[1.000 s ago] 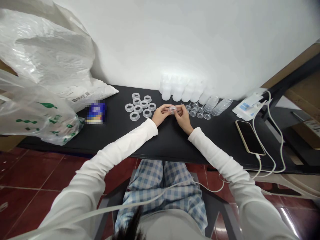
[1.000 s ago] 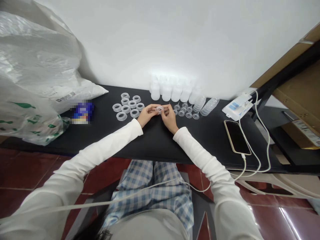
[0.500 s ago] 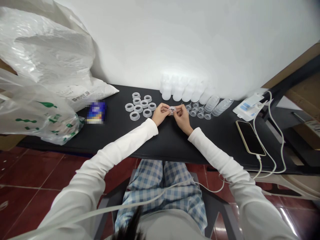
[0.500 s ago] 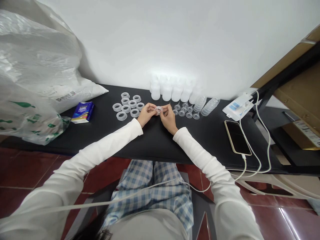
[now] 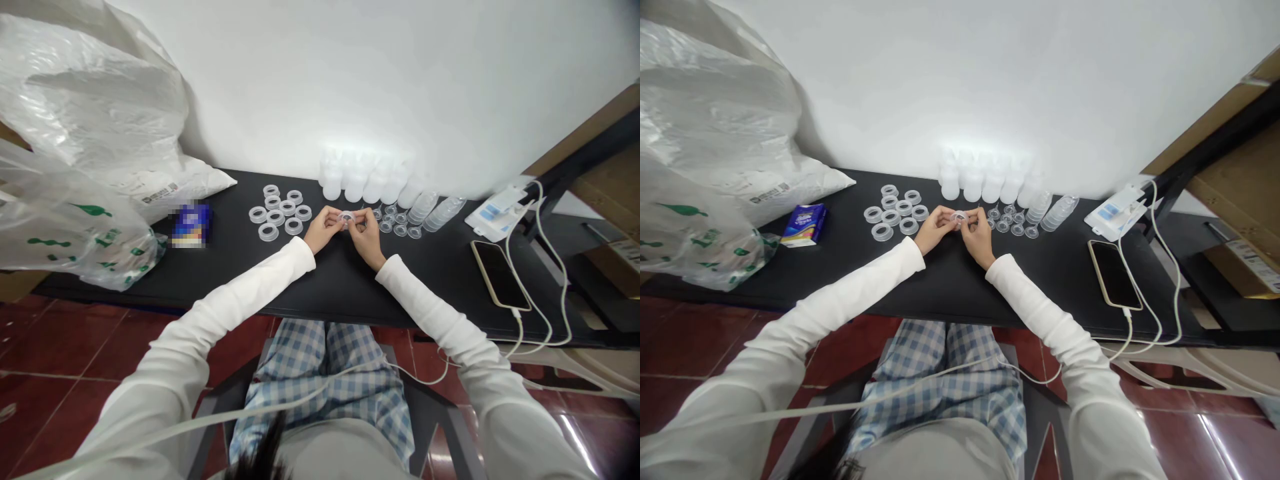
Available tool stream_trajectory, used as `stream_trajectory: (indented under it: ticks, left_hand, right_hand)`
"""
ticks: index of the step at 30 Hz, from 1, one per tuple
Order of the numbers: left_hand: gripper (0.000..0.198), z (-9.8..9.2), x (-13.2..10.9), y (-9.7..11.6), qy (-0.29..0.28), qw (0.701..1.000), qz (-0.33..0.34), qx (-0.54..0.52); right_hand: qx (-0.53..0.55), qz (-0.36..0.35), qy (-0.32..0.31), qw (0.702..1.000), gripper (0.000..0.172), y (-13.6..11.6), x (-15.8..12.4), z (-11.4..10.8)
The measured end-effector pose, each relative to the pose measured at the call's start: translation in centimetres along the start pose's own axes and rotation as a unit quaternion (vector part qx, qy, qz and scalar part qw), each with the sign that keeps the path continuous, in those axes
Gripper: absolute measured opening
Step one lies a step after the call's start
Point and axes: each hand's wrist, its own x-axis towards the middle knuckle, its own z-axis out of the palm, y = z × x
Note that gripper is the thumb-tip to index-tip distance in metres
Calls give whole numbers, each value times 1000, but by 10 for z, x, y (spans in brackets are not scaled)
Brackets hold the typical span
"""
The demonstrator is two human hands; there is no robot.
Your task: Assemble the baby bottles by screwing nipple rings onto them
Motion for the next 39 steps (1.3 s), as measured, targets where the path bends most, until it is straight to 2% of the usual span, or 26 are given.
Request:
stream_trajectory:
  ticks: [8, 17, 24, 31, 39]
  left_hand:
    - [35, -2, 2, -3, 15, 1000, 4, -2]
    - [33, -3, 1, 2, 1, 1000, -24, -5]
    - [36, -2, 0, 1, 5, 1000, -20, -8]
    - [28, 0, 1, 0, 14, 1000, -22, 7]
    - [30, 1, 1, 1, 16, 1000, -19, 1]
  right_hand:
    - [-9, -5, -60, 998, 30, -5, 1, -6]
    - [23, 23, -42, 999, 37, 5, 1, -1]
    - [53, 26, -31, 998, 37, 8, -1, 2]
    - [75, 34, -24, 996, 37, 8, -2, 5]
    - [85, 30, -23, 996, 32, 6, 0, 4]
